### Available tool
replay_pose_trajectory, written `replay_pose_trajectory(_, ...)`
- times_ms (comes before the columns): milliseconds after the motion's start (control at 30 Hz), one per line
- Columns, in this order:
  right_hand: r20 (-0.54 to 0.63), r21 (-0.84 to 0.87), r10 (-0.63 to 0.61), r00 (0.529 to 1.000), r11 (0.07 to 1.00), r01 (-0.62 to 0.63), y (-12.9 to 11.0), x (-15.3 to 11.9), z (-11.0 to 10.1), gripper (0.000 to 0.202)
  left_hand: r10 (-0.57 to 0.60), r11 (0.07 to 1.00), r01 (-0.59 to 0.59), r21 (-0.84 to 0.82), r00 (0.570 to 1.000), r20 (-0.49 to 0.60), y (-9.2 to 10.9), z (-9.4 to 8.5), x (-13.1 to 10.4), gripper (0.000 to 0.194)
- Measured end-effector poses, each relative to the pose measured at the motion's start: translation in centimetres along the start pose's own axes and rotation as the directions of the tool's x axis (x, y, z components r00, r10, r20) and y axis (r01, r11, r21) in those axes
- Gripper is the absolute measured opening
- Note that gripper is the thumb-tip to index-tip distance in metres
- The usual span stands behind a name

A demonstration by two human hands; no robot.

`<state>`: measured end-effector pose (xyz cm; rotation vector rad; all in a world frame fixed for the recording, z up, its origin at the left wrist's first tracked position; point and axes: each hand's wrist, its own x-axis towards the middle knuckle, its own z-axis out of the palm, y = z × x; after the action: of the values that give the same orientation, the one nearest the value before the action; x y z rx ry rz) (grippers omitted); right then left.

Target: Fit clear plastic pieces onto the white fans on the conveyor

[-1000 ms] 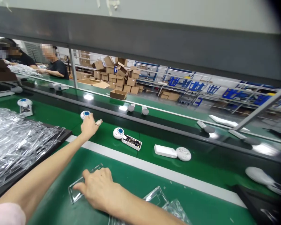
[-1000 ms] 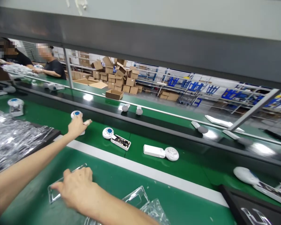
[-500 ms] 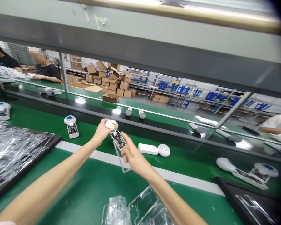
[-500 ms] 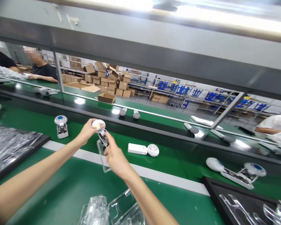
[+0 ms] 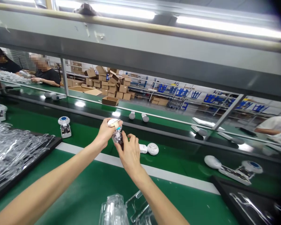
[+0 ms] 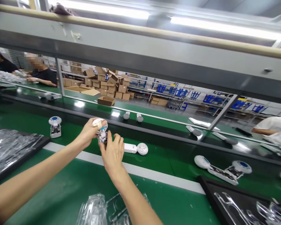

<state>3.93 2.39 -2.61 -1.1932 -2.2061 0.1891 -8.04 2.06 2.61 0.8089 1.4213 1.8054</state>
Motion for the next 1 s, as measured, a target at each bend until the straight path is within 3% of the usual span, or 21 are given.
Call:
replay_pose_trajectory(100, 0.145, 0.017, 0.037, 0.989, 0.999, -0.040, 0.3, -0.4, -0.1, 0.062, 0.026, 0.999, -0.028, -0.035, 0.998, -0.048, 0.4, -0.4, -0.4, 0.077)
replay_pose_trajectory(167, 0.204, 0.040, 0.040, 0.978, 0.998, -0.049, 0.6, -0.5, -0.7, 0.063, 0.061, 0.991, -0.063, -0.118, 0.998, -0.015, 0.0, -0.7, -0.9, 0.082)
replay_pose_trajectory(267, 0.167, 0.073, -0.032, 0.985, 0.997, 0.020, 0.8, -0.6, -1.7, 0.061, 0.006, 0.972, 0.051, -0.231, 0.971, 0.239, -1.8, -1.2, -1.8, 0.070)
replay_pose_trajectory(333, 0.151, 0.122, -0.083, 0.985, 0.990, 0.065, 0.9, -0.5, -2.1, 0.059, -0.081, 0.971, 0.152, -0.182, 0.934, 0.348, -3.1, -1.3, -2.2, 0.057)
replay_pose_trajectory(400, 0.118, 0.244, -0.064, 0.991, 0.969, 0.033, 1.0, 0.0, -2.0, 0.053, -0.113, 0.978, 0.158, -0.137, 0.950, 0.291, -3.8, -1.2, -2.4, 0.051)
replay_pose_trajectory(467, 0.059, 0.411, 0.095, 0.994, 0.905, -0.111, 1.3, 0.9, -1.5, 0.045, -0.059, 0.984, 0.087, -0.159, 0.983, 0.172, -3.8, -0.9, -2.7, 0.050)
replay_pose_trajectory(567, 0.024, 0.538, 0.336, 0.941, 0.789, -0.296, 1.8, 2.6, -0.2, 0.054, 0.013, 0.980, 0.000, -0.197, 0.998, 0.068, -3.2, -0.3, -3.5, 0.052)
replay_pose_trajectory(733, 0.034, 0.531, 0.348, 0.937, 0.788, -0.312, 1.9, 4.2, 1.4, 0.057, 0.050, 0.976, -0.052, -0.211, 0.999, -0.016, -3.0, 0.2, -4.7, 0.049)
replay_pose_trajectory(867, 0.184, 0.485, 0.232, 0.955, 0.824, -0.293, 2.7, 3.5, 0.9, 0.052, -0.025, 0.995, 0.028, -0.094, 0.999, 0.039, -4.0, -1.4, -0.9, 0.044)
replay_pose_trajectory(933, 0.296, 0.453, 0.124, 0.947, 0.855, -0.253, 4.0, 1.9, -0.6, 0.033, -0.081, 0.993, 0.080, 0.082, 0.997, 0.003, -4.8, -3.7, 2.5, 0.041)
replay_pose_trajectory(1000, 0.418, 0.422, 0.013, 0.908, 0.883, -0.207, 5.7, -0.6, -2.8, 0.018, -0.047, 0.961, 0.071, 0.266, 0.994, -0.095, -5.4, -6.6, 5.9, 0.042)
